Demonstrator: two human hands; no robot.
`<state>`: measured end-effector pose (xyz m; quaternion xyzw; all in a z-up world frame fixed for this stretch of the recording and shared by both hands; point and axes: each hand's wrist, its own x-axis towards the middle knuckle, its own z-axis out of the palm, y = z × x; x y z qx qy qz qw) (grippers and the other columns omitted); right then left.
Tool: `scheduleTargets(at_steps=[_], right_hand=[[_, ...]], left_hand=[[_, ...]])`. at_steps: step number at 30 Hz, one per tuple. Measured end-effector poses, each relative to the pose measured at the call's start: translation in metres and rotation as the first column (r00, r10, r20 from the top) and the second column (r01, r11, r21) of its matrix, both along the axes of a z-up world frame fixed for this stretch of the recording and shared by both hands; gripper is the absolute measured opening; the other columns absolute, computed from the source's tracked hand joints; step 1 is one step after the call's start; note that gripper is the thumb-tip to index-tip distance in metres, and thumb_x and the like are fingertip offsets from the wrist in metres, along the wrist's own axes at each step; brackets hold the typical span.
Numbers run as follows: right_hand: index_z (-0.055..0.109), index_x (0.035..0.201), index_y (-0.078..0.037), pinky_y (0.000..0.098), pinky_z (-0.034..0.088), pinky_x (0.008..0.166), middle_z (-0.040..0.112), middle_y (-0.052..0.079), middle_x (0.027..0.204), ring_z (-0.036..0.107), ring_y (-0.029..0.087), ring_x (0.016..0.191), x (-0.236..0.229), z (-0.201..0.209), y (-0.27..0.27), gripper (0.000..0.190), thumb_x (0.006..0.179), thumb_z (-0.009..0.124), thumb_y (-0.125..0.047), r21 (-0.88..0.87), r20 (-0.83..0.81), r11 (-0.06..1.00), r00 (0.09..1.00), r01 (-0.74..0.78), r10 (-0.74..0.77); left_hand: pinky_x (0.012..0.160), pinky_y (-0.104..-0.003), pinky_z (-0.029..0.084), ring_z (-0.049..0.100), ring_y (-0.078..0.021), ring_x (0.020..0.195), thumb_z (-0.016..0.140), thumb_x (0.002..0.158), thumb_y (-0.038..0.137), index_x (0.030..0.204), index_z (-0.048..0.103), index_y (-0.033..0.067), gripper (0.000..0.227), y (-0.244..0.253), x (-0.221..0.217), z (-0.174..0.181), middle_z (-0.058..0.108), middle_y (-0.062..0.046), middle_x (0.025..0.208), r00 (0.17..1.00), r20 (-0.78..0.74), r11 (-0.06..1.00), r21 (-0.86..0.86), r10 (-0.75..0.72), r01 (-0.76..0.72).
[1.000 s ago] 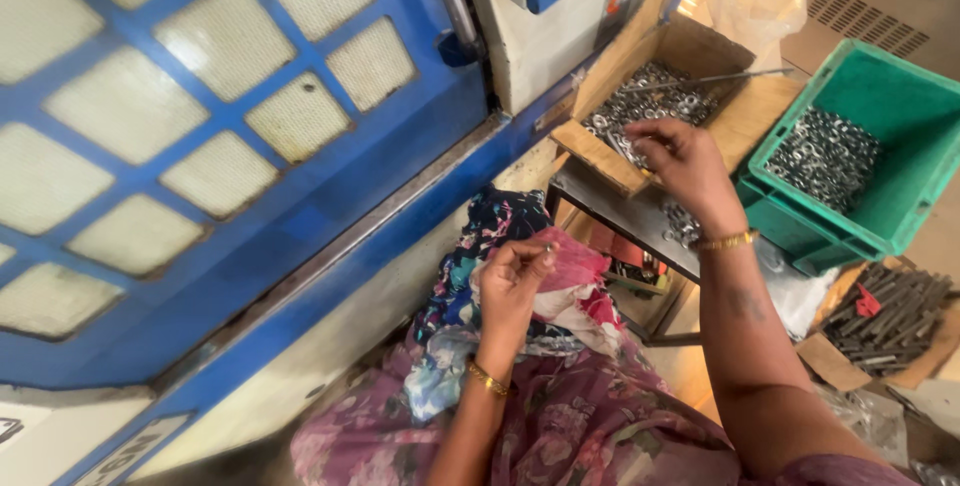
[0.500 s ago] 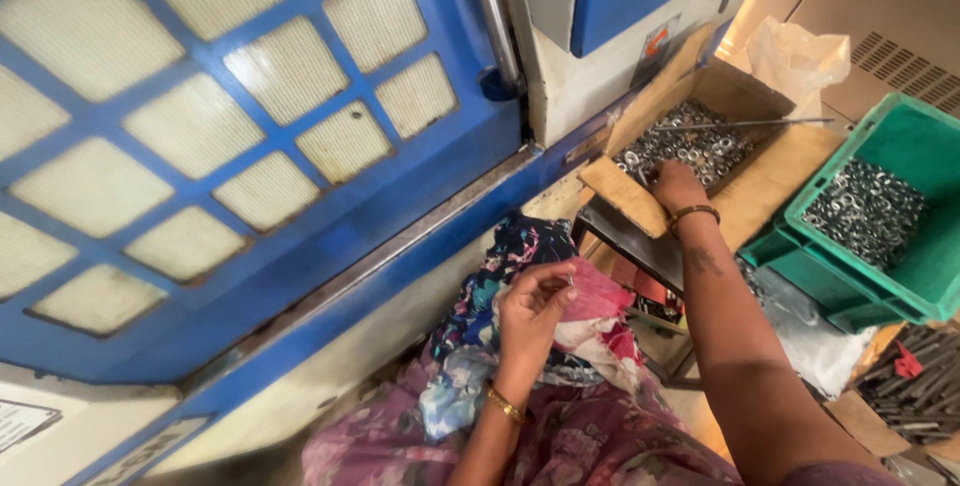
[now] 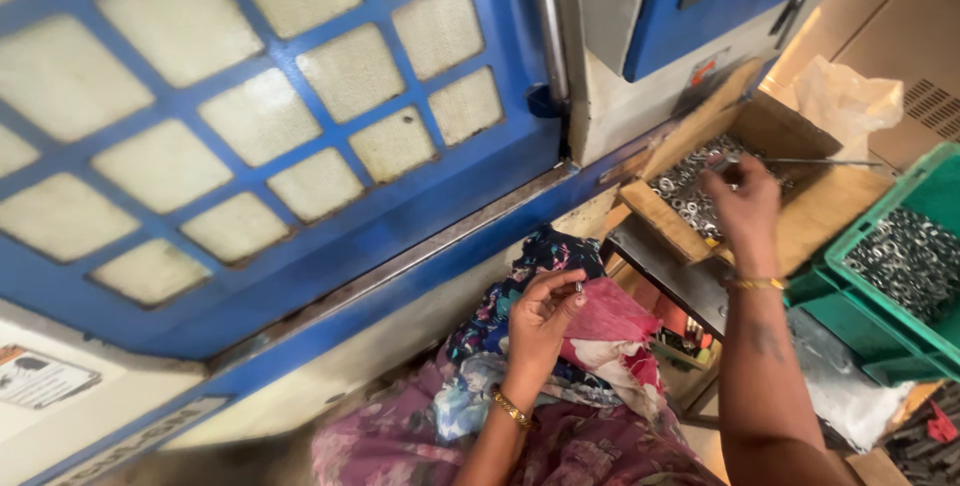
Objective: The person sits on the floor and repeatedly picks up small metal washers, inserts them into a machine, closes the door, and retrieves them. The person wipes the washers with a cloth and places them into a green bin.
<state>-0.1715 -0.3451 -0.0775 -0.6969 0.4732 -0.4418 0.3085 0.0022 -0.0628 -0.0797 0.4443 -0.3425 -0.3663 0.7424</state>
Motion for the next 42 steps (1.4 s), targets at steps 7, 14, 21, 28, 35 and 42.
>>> scheduleTargets(at_steps=[7,14,21,28,35,42], right_hand=[[0.067,0.118,0.002,0.0392,0.063,0.09,0.071,0.013,0.108,0.072,0.023,0.097,0.028,0.055,0.085,0.021,0.098,0.068,0.007,0.109,0.781,0.771,0.534,-0.627,0.324],[0.066,0.12,0.008,0.043,0.062,0.094,0.07,0.019,0.113,0.071,0.028,0.107,0.065,0.059,0.158,0.024,0.097,0.068,0.007,0.043,0.889,0.497,0.259,-0.867,0.376],[0.065,0.12,0.008,0.0391,0.061,0.095,0.068,0.02,0.12,0.071,0.029,0.111,0.076,0.065,0.18,0.027,0.094,0.068,0.011,-0.054,0.852,0.451,0.195,-0.891,0.486],[0.065,0.115,0.007,0.0377,0.06,0.099,0.066,0.018,0.122,0.07,0.028,0.114,0.071,0.062,0.184,0.028,0.089,0.069,0.014,-0.082,0.773,0.518,0.274,-0.851,0.572],[0.068,0.11,0.002,0.0349,0.06,0.1,0.068,0.016,0.116,0.07,0.025,0.112,0.067,0.06,0.182,0.026,0.086,0.073,0.012,-0.144,0.619,0.536,0.347,-0.832,0.705],[0.075,0.102,-0.002,0.0278,0.059,0.071,0.075,0.01,0.101,0.073,0.016,0.088,0.069,0.089,0.183,0.028,0.076,0.079,0.007,-0.167,0.106,0.628,0.62,-0.76,0.778]], left_hand=[[0.089,-0.025,0.056,0.067,-0.0117,0.103,0.075,0.094,0.001,0.12,0.072,-0.0008,0.026,0.011,0.013,0.014,0.068,-0.006,0.119,0.994,0.046,0.992,-0.078,0.098,-0.094],[0.087,-0.025,0.061,0.072,-0.0144,0.099,0.074,0.093,-0.003,0.121,0.072,-0.0019,0.028,0.042,0.027,0.037,0.069,-0.008,0.122,0.964,0.101,0.969,-0.066,0.245,-0.239],[0.084,-0.025,0.061,0.073,-0.0154,0.095,0.074,0.09,-0.005,0.119,0.073,-0.004,0.029,0.06,0.028,0.051,0.067,-0.009,0.119,0.953,0.092,0.957,-0.025,0.289,-0.288],[0.089,-0.026,0.062,0.073,-0.0157,0.1,0.073,0.091,-0.005,0.121,0.072,-0.0038,0.03,0.062,0.029,0.054,0.067,-0.009,0.119,0.971,0.012,0.97,-0.062,0.238,-0.237],[0.082,-0.023,0.057,0.068,-0.012,0.096,0.073,0.09,-0.01,0.12,0.076,0.0026,0.033,0.067,0.031,0.059,0.072,-0.01,0.113,0.913,0.256,0.942,0.019,0.319,-0.334],[0.086,-0.027,0.065,0.075,-0.016,0.098,0.069,0.092,-0.012,0.119,0.075,0.0041,0.033,0.073,0.038,0.07,0.072,-0.01,0.114,0.822,0.422,0.92,-0.085,0.382,-0.384]])
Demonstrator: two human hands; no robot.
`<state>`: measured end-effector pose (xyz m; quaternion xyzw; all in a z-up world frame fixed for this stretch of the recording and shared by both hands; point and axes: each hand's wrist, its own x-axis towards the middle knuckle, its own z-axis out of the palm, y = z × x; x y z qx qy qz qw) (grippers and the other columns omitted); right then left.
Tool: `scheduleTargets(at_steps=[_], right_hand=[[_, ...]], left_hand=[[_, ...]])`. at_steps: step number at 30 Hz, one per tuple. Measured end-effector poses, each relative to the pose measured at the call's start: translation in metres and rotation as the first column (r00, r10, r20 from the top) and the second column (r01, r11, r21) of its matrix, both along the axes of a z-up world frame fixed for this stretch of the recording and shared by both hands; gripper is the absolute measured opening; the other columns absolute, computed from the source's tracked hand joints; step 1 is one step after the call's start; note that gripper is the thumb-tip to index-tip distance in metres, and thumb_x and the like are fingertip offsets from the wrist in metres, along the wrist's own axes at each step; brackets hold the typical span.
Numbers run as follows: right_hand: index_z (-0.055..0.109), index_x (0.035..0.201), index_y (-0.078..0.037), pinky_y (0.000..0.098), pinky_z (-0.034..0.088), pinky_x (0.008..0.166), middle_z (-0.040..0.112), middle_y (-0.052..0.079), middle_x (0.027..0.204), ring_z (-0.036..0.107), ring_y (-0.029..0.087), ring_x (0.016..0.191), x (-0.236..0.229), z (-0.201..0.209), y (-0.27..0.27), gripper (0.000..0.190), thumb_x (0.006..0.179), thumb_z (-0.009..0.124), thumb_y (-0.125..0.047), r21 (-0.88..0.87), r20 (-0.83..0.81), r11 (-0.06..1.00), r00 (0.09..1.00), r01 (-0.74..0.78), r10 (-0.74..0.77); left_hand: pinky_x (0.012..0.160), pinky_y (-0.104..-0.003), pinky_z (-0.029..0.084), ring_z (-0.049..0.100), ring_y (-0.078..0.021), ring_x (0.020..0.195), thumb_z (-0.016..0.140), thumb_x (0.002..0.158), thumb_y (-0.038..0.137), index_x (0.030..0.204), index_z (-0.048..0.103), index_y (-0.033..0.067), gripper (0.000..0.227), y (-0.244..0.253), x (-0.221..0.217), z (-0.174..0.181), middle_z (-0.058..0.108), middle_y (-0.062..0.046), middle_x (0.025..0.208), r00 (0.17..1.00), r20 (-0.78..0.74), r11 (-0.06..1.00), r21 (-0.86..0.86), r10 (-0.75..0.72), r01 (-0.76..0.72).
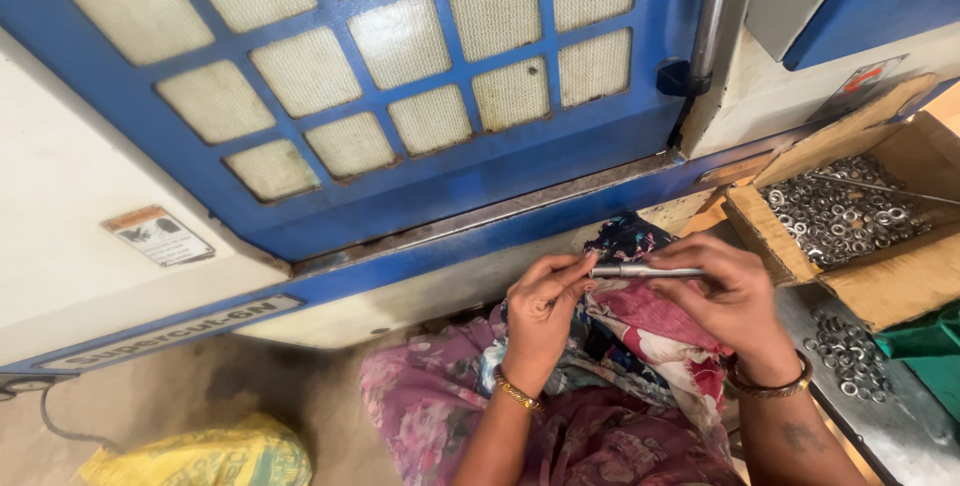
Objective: The person sits on the floor and repeatedly picks up small metal washers, inserts them into a machine, closes the door, and retrieves them. The person wipes the washers with a cloth and places them into a green bin.
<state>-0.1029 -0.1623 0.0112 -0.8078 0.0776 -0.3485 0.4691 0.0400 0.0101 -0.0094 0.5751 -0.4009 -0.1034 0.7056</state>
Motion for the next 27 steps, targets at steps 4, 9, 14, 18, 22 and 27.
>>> scheduleTargets(at_steps=[4,9,14,18,22,27], right_hand=[[0.077,0.112,-0.006,0.0263,0.055,0.058,0.077,0.005,0.093,0.071,0.013,0.072,0.006,0.012,0.01,0.038,0.075,0.079,0.002,-0.227,-0.19,0.974,0.982,-0.029,-0.015],[0.073,0.124,-0.005,0.0317,0.052,0.063,0.07,0.011,0.084,0.065,0.02,0.068,0.004,0.002,0.015,0.043,0.081,0.074,-0.001,-0.171,-0.299,0.983,0.954,-0.069,0.015],[0.073,0.121,-0.003,0.0279,0.06,0.074,0.078,0.007,0.104,0.077,0.016,0.082,0.011,-0.036,0.001,0.034,0.088,0.068,-0.001,0.149,-0.301,0.983,0.942,-0.106,0.147],[0.066,0.128,0.002,0.0288,0.056,0.086,0.069,0.009,0.122,0.067,0.016,0.103,0.023,-0.068,0.003,0.033,0.095,0.062,0.002,0.507,-0.046,0.82,0.942,-0.265,0.333],[0.065,0.126,0.001,0.032,0.055,0.097,0.063,0.01,0.131,0.065,0.018,0.114,0.03,-0.074,0.008,0.027,0.099,0.058,0.002,0.516,0.216,0.72,0.884,-0.463,0.414],[0.067,0.121,-0.001,0.0343,0.055,0.099,0.062,0.013,0.135,0.065,0.021,0.116,0.044,-0.069,0.022,0.021,0.101,0.06,-0.001,0.521,0.314,0.75,0.909,-0.407,0.275]], left_hand=[[0.086,-0.029,0.062,0.076,-0.0182,0.099,0.067,0.093,-0.012,0.118,0.074,0.0037,0.031,0.004,0.004,0.007,0.071,-0.011,0.114,0.995,0.097,0.999,0.038,-0.019,0.016],[0.086,-0.028,0.065,0.077,-0.0198,0.098,0.064,0.096,-0.011,0.124,0.072,0.0039,0.033,0.009,0.008,0.016,0.07,-0.012,0.114,0.983,0.172,0.995,0.084,-0.061,0.047],[0.087,-0.029,0.062,0.075,-0.0195,0.099,0.064,0.097,-0.008,0.126,0.072,0.0066,0.033,0.011,0.01,0.021,0.068,-0.011,0.116,0.982,0.152,0.992,0.078,-0.114,0.103],[0.085,-0.031,0.064,0.072,-0.0206,0.101,0.077,0.089,0.01,0.124,0.075,0.0097,0.035,0.009,0.002,0.021,0.071,-0.009,0.113,0.976,0.216,0.994,0.109,-0.02,-0.004],[0.107,-0.036,0.054,0.064,-0.0231,0.125,0.071,0.096,0.034,0.145,0.061,0.0083,0.056,0.005,0.001,0.018,0.064,-0.011,0.134,0.983,0.181,1.0,-0.009,-0.023,0.025],[0.118,-0.039,0.044,0.053,-0.0259,0.141,0.054,0.109,0.028,0.157,0.043,0.0073,0.053,-0.003,-0.008,0.006,0.051,-0.012,0.155,0.976,-0.137,0.986,-0.015,-0.168,0.168]])
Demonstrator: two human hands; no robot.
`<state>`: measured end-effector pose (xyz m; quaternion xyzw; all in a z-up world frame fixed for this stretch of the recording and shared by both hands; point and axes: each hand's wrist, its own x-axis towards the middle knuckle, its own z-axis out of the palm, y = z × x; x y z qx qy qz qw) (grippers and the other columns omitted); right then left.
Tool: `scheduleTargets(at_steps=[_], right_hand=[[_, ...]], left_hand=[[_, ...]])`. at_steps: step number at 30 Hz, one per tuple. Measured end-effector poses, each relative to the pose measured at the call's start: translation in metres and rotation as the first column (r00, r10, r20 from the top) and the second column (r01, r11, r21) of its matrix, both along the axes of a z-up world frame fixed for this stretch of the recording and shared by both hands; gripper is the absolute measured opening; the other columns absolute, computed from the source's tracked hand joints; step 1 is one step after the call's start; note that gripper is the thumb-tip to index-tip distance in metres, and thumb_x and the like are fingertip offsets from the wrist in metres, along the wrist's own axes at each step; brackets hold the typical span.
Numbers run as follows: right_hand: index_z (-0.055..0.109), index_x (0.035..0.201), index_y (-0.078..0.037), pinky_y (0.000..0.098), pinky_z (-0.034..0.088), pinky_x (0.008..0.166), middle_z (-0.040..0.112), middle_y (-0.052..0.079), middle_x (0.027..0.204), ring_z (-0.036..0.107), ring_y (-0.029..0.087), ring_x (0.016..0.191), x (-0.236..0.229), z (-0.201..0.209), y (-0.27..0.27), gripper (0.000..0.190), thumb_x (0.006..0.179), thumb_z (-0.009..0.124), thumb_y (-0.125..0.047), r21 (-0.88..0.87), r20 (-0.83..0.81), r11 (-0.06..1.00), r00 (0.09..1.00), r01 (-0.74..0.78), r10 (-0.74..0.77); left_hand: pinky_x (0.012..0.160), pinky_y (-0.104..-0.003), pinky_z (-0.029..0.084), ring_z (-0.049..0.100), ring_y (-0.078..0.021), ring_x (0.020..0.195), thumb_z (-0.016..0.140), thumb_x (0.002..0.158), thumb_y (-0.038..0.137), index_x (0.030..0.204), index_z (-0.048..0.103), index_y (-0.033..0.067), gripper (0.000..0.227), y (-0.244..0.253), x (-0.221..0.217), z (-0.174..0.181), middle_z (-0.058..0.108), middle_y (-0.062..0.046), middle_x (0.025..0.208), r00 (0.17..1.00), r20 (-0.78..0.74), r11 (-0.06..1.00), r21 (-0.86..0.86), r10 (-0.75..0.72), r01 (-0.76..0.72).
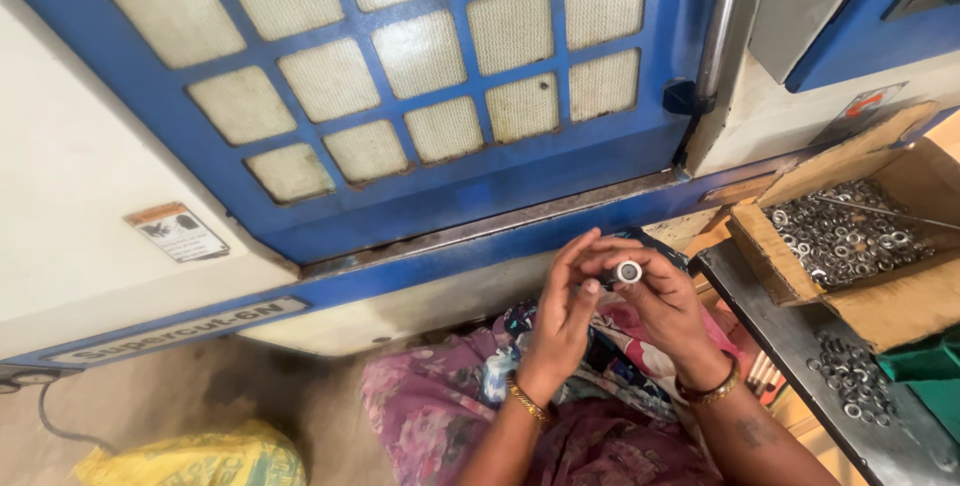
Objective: The person sits on the floor and repeatedly picks up small metal washers, inserts them into a machine, closes the door, and retrieves them. The person wipes the washers with a cloth and places them into a green bin.
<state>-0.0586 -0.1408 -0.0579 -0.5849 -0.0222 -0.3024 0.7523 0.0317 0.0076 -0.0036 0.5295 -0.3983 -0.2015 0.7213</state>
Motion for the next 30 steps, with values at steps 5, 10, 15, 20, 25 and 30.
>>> scheduleTargets(at_steps=[5,10,15,20,25,30], right_hand=[[0.072,0.12,-0.004,0.0331,0.047,0.11,0.051,0.013,0.15,0.05,0.021,0.137,0.008,0.015,0.015,0.025,0.096,0.068,0.0,-0.32,0.053,0.923,0.977,0.213,-0.208],[0.066,0.132,-0.009,0.0323,0.047,0.106,0.05,0.012,0.154,0.052,0.021,0.134,0.006,0.05,0.022,0.045,0.088,0.071,0.001,-0.389,0.01,0.915,0.993,0.11,-0.115],[0.055,0.144,-0.007,0.0394,0.047,0.113,0.054,0.014,0.145,0.049,0.026,0.14,-0.005,0.074,0.02,0.062,0.086,0.072,0.002,-0.292,-0.029,0.952,0.996,-0.087,0.082],[0.07,0.13,-0.004,0.0412,0.053,0.105,0.067,0.014,0.135,0.059,0.029,0.134,-0.006,0.078,0.015,0.045,0.086,0.072,-0.001,-0.392,-0.093,0.911,0.991,-0.128,0.099],[0.077,0.118,-0.004,0.0426,0.056,0.102,0.072,0.012,0.126,0.063,0.029,0.128,-0.006,0.076,0.017,0.04,0.078,0.079,-0.009,-0.502,-0.134,0.848,0.984,-0.173,0.121],[0.08,0.108,-0.004,0.0404,0.058,0.097,0.08,0.009,0.109,0.067,0.027,0.122,-0.004,0.076,0.02,0.036,0.073,0.084,-0.012,-0.554,-0.138,0.819,0.986,-0.152,0.09]], left_hand=[[0.113,-0.043,0.045,0.054,-0.0318,0.135,0.054,0.101,0.009,0.145,0.044,0.0051,0.044,-0.011,-0.006,-0.017,0.052,-0.017,0.146,0.99,0.142,0.999,0.032,0.007,-0.012],[0.105,-0.041,0.05,0.059,-0.0296,0.118,0.053,0.106,0.009,0.134,0.048,-0.0005,0.03,-0.006,-0.004,-0.026,0.053,-0.018,0.128,0.977,0.211,0.984,0.17,0.019,-0.056],[0.094,-0.037,0.054,0.064,-0.0223,0.108,0.045,0.105,0.014,0.143,0.043,0.0047,0.039,-0.001,-0.002,-0.026,0.061,-0.009,0.117,0.996,-0.036,0.988,0.125,-0.084,0.087],[0.099,-0.036,0.057,0.069,-0.0213,0.114,0.061,0.103,0.032,0.129,0.063,0.004,0.039,0.001,0.001,-0.024,0.07,-0.01,0.123,0.979,0.201,1.0,0.026,-0.022,0.017],[0.09,-0.034,0.059,0.074,-0.0205,0.103,0.075,0.091,0.041,0.111,0.072,0.0034,0.043,0.003,0.004,-0.027,0.076,-0.008,0.108,0.977,0.213,1.0,0.022,-0.025,0.02],[0.074,-0.031,0.059,0.076,-0.0177,0.082,0.076,0.097,0.034,0.099,0.075,0.0026,0.031,0.002,0.003,-0.04,0.077,-0.006,0.09,0.974,0.228,0.991,0.13,0.002,-0.033]])
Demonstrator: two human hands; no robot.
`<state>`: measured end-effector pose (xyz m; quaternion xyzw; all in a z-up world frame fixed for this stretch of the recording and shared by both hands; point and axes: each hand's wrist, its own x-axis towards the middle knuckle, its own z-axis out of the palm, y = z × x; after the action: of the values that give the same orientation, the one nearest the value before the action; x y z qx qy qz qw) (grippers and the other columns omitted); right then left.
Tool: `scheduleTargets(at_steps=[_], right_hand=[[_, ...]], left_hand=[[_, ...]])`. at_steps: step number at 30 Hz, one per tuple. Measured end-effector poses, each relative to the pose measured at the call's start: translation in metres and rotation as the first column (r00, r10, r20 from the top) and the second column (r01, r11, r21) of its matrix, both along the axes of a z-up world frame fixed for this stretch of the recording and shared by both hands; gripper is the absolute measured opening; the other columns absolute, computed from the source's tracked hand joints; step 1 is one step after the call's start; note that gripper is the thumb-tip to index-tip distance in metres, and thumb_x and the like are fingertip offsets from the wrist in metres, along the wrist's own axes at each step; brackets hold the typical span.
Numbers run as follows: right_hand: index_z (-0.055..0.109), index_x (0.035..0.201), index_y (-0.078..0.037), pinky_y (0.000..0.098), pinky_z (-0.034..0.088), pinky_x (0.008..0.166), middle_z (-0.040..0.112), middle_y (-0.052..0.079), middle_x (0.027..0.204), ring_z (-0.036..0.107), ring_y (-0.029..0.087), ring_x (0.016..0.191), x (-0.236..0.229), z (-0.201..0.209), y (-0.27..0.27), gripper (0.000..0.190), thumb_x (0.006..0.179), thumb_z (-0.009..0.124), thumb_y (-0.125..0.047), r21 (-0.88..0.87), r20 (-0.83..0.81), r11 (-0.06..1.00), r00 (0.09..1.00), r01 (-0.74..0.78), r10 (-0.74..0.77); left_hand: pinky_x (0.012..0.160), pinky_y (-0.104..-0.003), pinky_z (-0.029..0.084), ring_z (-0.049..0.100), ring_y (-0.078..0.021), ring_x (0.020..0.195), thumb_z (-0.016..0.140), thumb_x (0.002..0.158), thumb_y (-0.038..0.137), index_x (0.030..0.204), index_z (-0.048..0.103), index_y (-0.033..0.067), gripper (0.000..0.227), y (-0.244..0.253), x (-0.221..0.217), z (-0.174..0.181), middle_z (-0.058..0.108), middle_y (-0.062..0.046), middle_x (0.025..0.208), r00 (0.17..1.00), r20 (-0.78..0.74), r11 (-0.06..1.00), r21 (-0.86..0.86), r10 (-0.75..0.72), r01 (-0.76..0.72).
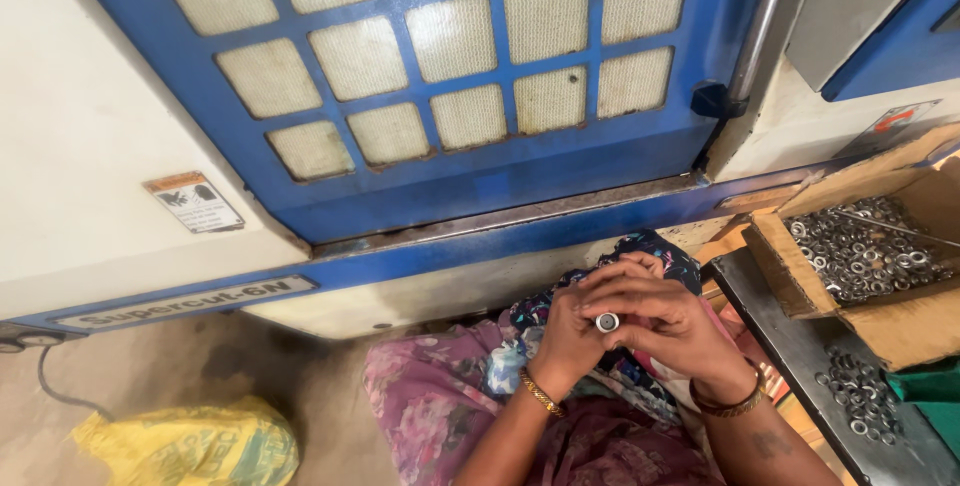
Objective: The person sits on the floor and repeatedly picks up small metal washers, inserts them into a machine, closes the door, and retrieves them. The person wipes the washers with a cloth and places them into a green bin.
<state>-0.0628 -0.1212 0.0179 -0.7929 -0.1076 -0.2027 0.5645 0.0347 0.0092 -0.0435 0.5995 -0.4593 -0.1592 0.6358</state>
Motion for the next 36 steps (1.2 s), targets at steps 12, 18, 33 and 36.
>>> scheduleTargets(at_steps=[12,18,33,36], right_hand=[[0.08,0.104,-0.004,0.039,0.057,0.097,0.079,0.009,0.104,0.069,0.027,0.116,0.003,-0.013,0.016,0.036,0.069,0.086,-0.008,0.091,0.098,0.985,0.983,0.144,-0.152],[0.076,0.115,-0.004,0.0398,0.056,0.099,0.077,0.012,0.115,0.068,0.027,0.12,0.002,-0.001,0.01,0.049,0.068,0.088,-0.009,0.106,-0.011,0.991,0.997,0.081,-0.081],[0.073,0.122,-0.001,0.0469,0.046,0.115,0.078,0.014,0.119,0.065,0.029,0.129,-0.003,-0.037,0.008,0.044,0.079,0.083,0.0,0.258,0.115,0.964,0.989,0.062,-0.094],[0.07,0.126,0.0,0.0452,0.048,0.115,0.078,0.014,0.116,0.066,0.028,0.126,0.0,-0.044,0.016,0.053,0.075,0.085,0.001,0.286,0.133,0.948,0.974,0.138,-0.182]], left_hand=[[0.078,-0.037,0.054,0.07,-0.0267,0.085,0.063,0.102,0.041,0.099,0.071,0.0034,0.039,-0.005,0.0,-0.007,0.07,-0.01,0.09,0.984,0.105,0.985,-0.111,0.141,-0.129],[0.073,-0.034,0.057,0.074,-0.0202,0.084,0.068,0.097,0.033,0.095,0.072,0.0047,0.029,-0.002,0.002,-0.003,0.075,-0.008,0.091,1.0,0.013,0.995,-0.096,0.026,-0.024],[0.076,-0.035,0.059,0.076,-0.025,0.085,0.063,0.098,0.025,0.096,0.073,0.0035,0.024,-0.003,-0.001,0.001,0.075,-0.009,0.092,0.999,0.016,0.997,-0.064,0.032,-0.031],[0.077,-0.036,0.058,0.075,-0.0276,0.086,0.062,0.097,0.022,0.101,0.074,0.0016,0.024,-0.002,-0.004,0.003,0.074,-0.011,0.094,0.996,0.023,0.992,-0.102,0.082,-0.08]])
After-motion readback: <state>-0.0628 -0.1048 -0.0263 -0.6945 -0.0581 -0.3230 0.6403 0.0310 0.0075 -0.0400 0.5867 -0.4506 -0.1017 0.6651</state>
